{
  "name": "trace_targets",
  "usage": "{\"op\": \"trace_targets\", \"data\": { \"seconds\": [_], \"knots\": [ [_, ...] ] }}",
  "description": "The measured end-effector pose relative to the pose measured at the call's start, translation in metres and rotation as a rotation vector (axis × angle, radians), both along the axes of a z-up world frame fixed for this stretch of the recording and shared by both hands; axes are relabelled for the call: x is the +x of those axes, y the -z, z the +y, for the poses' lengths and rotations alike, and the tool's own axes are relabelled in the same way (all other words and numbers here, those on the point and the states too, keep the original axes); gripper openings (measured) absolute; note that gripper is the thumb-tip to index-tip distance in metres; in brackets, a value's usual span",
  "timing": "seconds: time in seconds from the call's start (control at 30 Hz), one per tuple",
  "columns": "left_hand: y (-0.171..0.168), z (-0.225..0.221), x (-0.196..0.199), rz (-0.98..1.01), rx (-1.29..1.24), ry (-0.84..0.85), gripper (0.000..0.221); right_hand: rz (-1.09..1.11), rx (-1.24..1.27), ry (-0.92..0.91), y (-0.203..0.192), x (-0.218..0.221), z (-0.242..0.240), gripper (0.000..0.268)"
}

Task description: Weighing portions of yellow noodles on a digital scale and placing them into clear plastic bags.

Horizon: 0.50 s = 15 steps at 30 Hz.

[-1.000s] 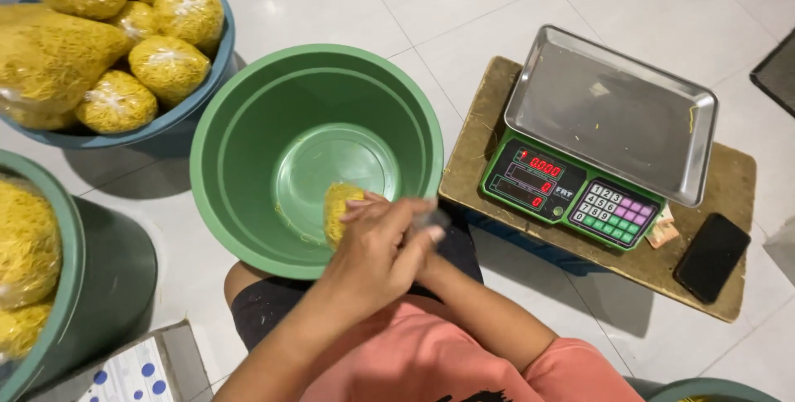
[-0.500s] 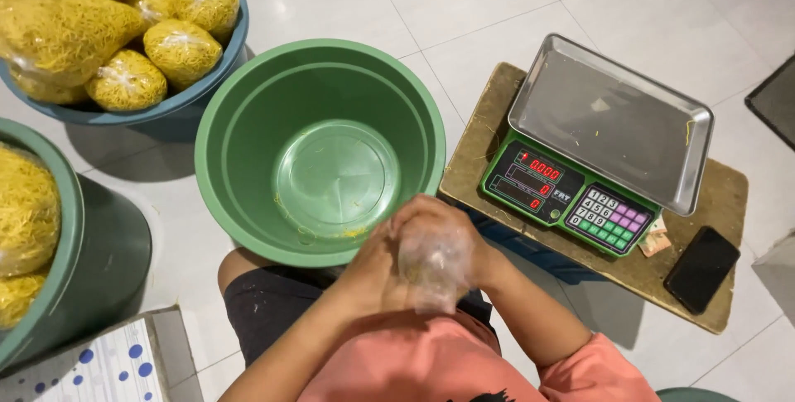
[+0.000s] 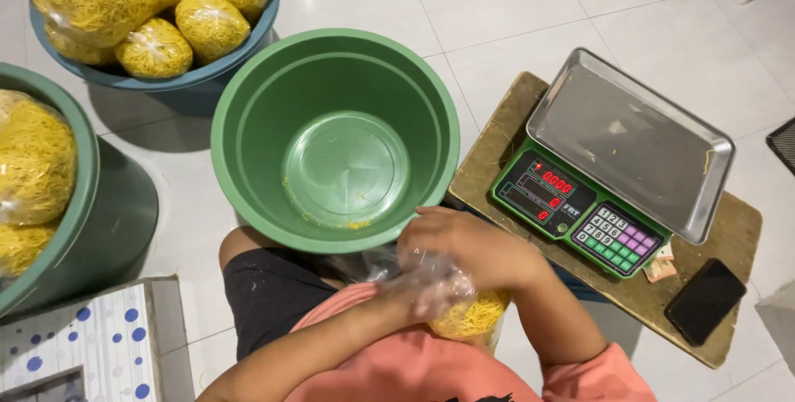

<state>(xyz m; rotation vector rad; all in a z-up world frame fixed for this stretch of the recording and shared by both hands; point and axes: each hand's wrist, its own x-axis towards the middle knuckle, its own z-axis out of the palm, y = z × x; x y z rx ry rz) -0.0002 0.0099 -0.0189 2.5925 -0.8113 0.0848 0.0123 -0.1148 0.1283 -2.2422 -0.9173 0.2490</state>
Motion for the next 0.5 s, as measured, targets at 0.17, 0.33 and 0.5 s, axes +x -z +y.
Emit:
{"op": "trace_targets", "data": {
  "seconds": [0.17, 0.33, 0.5],
  "knots": [
    [0.009, 0.005, 0.004, -0.056, -0.753, 0.674, 0.029, 0.590, 0.588, -0.153, 0.070, 0.009, -0.053, 0.101],
    [-0.022, 0.003, 0.015, 0.317, -0.872, 0.591, 0.030, 0.770, 0.832, -0.004, 0.121, -0.019, -0.048, 0.110],
    [0.028, -0.029, 0.032, -0.206, -0.561, 0.479, 0.024, 0.624, 0.512, 0.293, 0.136, -0.051, -0.060, 0.091]
  ]
}}
